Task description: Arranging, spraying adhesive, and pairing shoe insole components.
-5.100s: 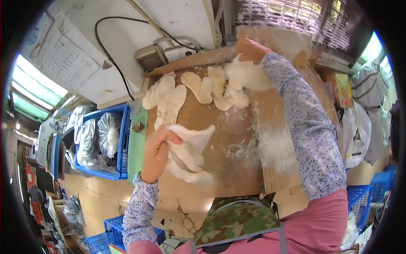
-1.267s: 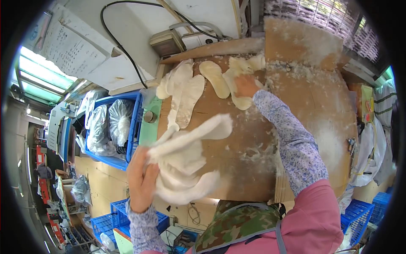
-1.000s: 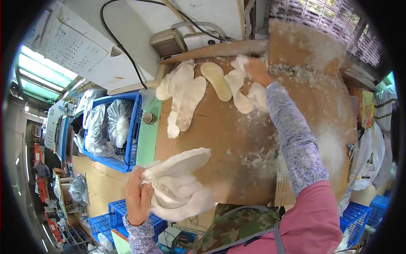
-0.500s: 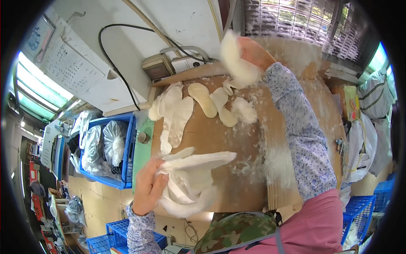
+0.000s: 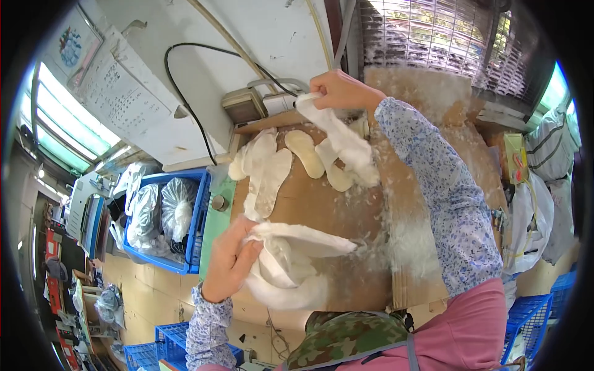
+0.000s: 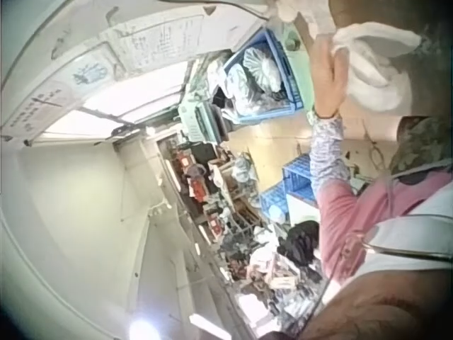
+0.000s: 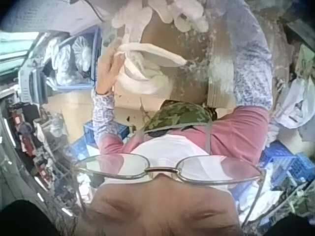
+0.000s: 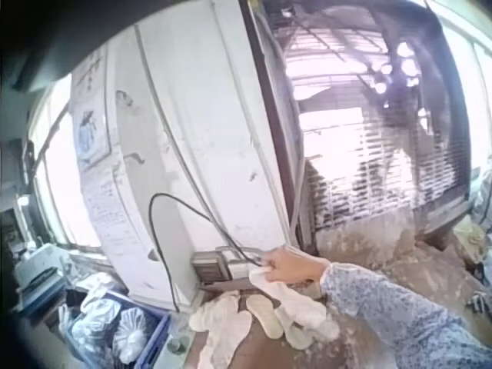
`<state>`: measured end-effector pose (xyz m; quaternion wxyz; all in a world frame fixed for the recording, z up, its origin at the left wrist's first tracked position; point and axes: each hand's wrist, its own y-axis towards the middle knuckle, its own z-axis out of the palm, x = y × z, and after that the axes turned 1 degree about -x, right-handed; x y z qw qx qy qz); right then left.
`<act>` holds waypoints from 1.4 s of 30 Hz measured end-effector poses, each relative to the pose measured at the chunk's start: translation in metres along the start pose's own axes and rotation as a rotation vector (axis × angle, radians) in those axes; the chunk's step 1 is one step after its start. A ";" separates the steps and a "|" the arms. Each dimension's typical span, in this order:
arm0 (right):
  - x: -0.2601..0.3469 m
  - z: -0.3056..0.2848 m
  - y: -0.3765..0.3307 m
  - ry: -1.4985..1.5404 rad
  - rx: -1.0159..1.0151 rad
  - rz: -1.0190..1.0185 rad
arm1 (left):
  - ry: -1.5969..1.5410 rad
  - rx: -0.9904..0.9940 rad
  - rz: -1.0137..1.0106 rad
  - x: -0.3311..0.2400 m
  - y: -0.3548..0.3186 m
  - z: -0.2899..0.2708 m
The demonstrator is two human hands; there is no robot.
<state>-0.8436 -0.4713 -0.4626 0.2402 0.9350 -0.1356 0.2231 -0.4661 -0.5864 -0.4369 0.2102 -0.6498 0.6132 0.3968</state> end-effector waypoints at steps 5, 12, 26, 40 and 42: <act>0.079 0.033 -0.024 0.171 0.033 -0.157 | 0.020 -0.095 -0.070 0.006 0.010 0.005; 0.173 0.119 -0.095 0.703 -0.118 -0.142 | 0.184 -0.346 -0.084 0.020 0.000 0.026; -0.162 0.211 -0.165 -0.903 0.616 0.504 | 0.019 -0.291 -0.405 0.047 -0.074 -0.010; -0.124 0.020 -0.091 0.050 -0.070 0.619 | 0.035 -0.268 -0.279 0.028 -0.056 -0.007; -0.123 0.000 -0.089 -0.585 0.115 0.558 | 0.052 -0.235 -0.200 0.026 -0.052 -0.009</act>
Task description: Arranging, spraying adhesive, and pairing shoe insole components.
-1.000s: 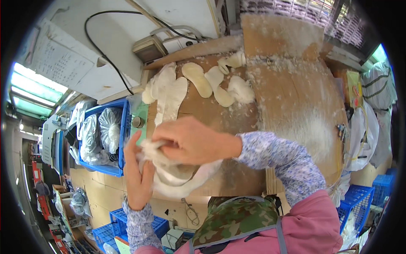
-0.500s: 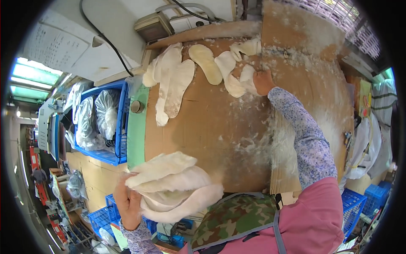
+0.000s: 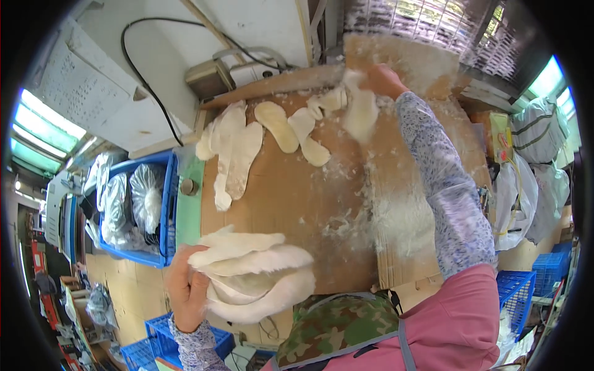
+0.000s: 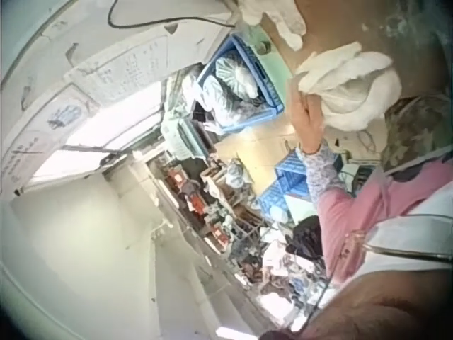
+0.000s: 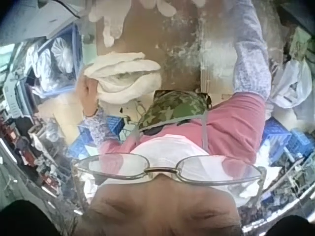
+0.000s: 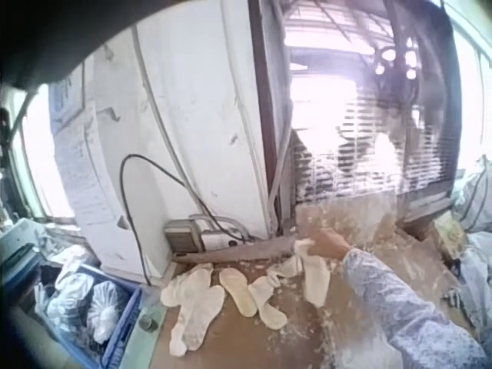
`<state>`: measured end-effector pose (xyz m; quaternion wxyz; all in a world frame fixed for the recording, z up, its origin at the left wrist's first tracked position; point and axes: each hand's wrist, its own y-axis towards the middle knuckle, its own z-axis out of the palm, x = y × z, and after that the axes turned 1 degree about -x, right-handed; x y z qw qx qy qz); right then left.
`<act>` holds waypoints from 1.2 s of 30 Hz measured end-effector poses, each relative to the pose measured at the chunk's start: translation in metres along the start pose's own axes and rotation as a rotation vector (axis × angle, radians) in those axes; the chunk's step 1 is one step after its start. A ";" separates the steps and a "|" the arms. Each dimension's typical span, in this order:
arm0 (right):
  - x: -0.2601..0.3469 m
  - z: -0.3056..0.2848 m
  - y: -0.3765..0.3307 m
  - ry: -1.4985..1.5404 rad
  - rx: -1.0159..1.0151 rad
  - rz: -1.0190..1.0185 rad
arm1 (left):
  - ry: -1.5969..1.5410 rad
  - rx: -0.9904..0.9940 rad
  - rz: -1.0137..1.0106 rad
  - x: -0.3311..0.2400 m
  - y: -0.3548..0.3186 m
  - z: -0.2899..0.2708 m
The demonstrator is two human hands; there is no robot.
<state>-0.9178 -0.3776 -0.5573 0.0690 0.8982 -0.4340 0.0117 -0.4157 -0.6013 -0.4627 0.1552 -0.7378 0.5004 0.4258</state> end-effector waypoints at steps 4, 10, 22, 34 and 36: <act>-0.040 -0.032 -0.005 1.370 -0.204 0.089 | -0.066 0.058 0.053 -0.008 0.003 0.006; -0.027 -0.066 0.005 -0.382 0.022 0.018 | -0.114 0.131 0.170 -0.028 0.008 0.007; 0.044 -0.121 -0.031 0.696 -0.138 -0.276 | -0.070 0.157 0.282 -0.056 -0.004 -0.005; 0.117 -0.055 -0.063 0.342 -0.442 -0.272 | -0.061 0.164 0.296 -0.049 0.005 0.003; 0.162 -0.076 -0.095 0.679 -0.392 -0.428 | -0.054 0.206 0.261 -0.045 0.001 0.000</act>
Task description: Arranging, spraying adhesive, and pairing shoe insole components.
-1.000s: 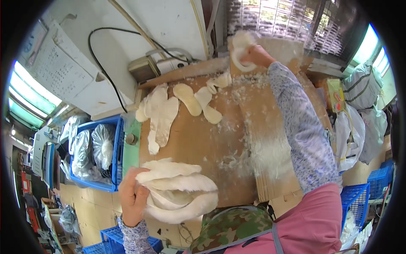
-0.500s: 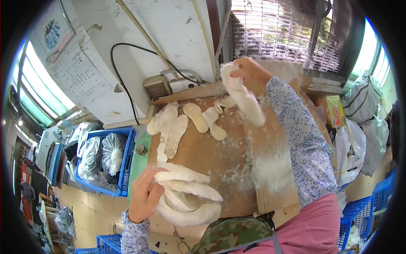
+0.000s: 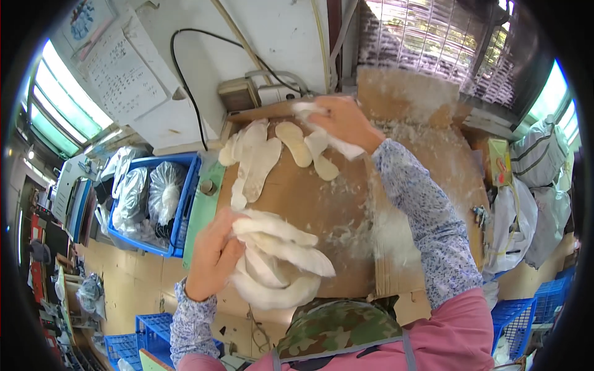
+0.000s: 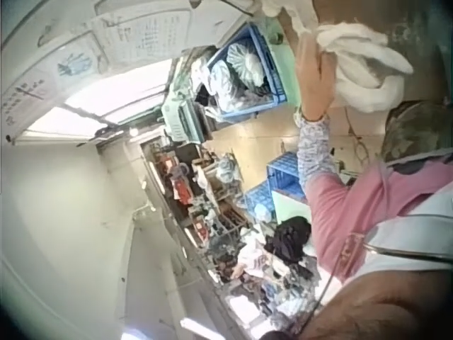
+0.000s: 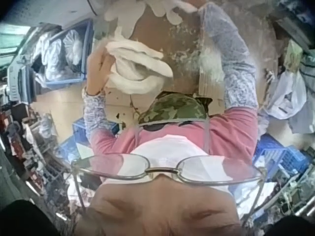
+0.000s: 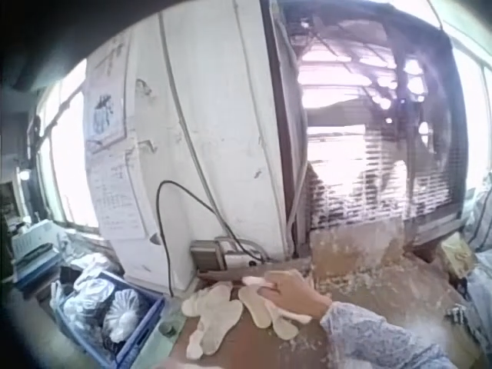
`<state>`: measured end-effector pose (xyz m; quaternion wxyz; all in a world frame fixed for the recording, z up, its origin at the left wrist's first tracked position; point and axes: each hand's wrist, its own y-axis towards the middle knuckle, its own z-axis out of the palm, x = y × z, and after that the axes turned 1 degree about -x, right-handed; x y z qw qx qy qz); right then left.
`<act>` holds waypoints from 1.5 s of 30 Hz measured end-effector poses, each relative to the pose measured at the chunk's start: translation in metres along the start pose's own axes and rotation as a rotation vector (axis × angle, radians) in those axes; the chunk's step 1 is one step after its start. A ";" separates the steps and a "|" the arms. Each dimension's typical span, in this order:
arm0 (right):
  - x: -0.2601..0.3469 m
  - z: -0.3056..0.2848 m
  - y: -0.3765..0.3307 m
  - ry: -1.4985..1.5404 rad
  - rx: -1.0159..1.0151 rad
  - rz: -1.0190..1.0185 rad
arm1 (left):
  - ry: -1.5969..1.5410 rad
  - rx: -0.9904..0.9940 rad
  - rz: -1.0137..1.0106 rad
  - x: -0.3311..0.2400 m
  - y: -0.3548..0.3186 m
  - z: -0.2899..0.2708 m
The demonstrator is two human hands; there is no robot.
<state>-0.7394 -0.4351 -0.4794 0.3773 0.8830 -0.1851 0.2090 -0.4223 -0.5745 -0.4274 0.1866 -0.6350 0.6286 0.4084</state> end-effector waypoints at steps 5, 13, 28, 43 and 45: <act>0.118 0.033 -0.040 0.626 0.321 -0.070 | -0.103 -0.101 -0.145 0.007 0.000 0.009; 0.140 0.089 -0.080 0.747 0.137 -0.093 | -0.006 -0.399 -0.291 0.015 -0.014 0.029; -0.181 0.201 -0.136 -0.514 0.335 0.196 | 0.018 -0.409 -0.521 0.070 -0.066 0.000; -0.233 -0.007 0.034 0.018 0.113 0.264 | 0.088 -0.271 -0.342 0.069 -0.052 -0.008; -0.209 -0.011 0.044 0.539 -0.081 0.439 | 0.037 -0.320 -0.364 0.065 -0.054 -0.006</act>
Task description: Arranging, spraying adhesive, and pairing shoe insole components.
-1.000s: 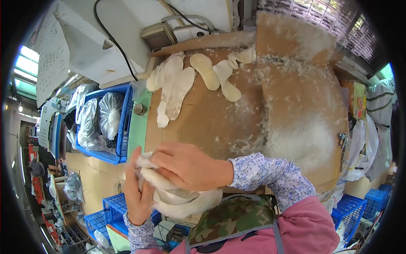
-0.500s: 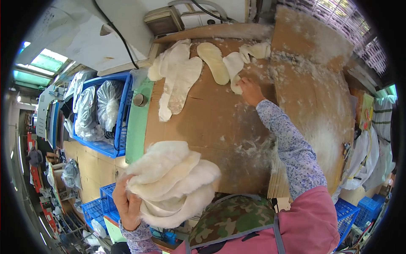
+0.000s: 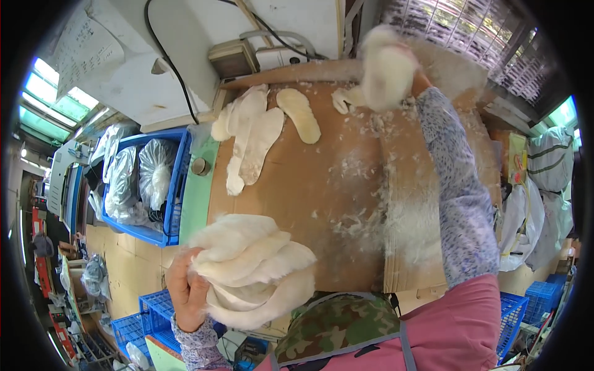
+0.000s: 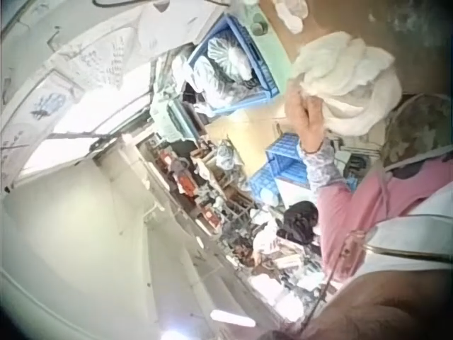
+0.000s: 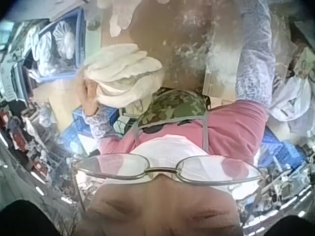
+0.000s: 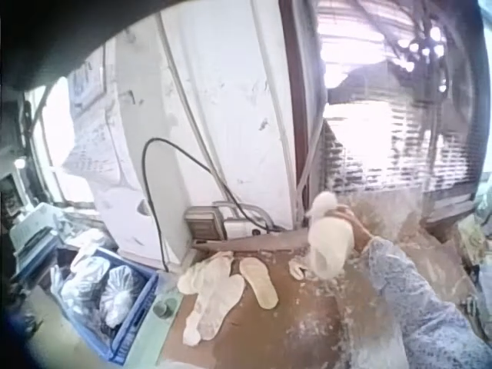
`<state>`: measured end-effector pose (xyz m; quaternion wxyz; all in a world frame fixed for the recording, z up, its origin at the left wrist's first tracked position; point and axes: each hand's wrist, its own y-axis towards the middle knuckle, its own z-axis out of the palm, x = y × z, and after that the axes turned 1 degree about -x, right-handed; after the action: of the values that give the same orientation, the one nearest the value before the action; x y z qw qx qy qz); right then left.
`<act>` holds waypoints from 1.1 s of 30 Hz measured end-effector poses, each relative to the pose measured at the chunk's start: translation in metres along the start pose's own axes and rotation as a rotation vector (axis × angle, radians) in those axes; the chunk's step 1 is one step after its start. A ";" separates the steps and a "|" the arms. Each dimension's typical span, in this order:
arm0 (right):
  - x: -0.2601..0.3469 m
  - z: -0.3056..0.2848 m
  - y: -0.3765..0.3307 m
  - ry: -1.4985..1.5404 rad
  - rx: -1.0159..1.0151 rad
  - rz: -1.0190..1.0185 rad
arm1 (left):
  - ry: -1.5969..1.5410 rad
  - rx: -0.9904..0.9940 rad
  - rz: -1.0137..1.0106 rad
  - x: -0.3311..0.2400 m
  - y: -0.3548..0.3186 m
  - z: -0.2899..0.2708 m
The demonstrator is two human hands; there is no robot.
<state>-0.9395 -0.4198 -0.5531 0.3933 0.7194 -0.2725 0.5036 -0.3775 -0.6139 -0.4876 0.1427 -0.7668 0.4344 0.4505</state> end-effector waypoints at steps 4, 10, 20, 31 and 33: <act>0.049 0.014 -0.017 -0.552 0.184 -0.023 | -0.053 0.021 0.006 -0.014 -0.001 -0.005; 0.086 0.024 -0.047 -0.419 0.070 -0.164 | -0.047 0.114 0.164 -0.031 0.016 0.005; 0.140 0.092 -0.116 0.202 0.222 -0.005 | -0.191 0.188 0.191 -0.073 0.032 0.024; 0.109 0.199 -0.261 0.072 0.662 -0.443 | 0.053 0.123 0.128 -0.048 -0.004 0.021; 0.054 0.187 -0.245 -0.181 0.729 -0.503 | 0.046 0.071 0.081 -0.047 -0.013 0.019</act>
<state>-0.6321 -0.4441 -0.6082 0.1991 0.8959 0.0726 0.3904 -0.3884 -0.5696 -0.4617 0.1417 -0.7532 0.4840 0.4224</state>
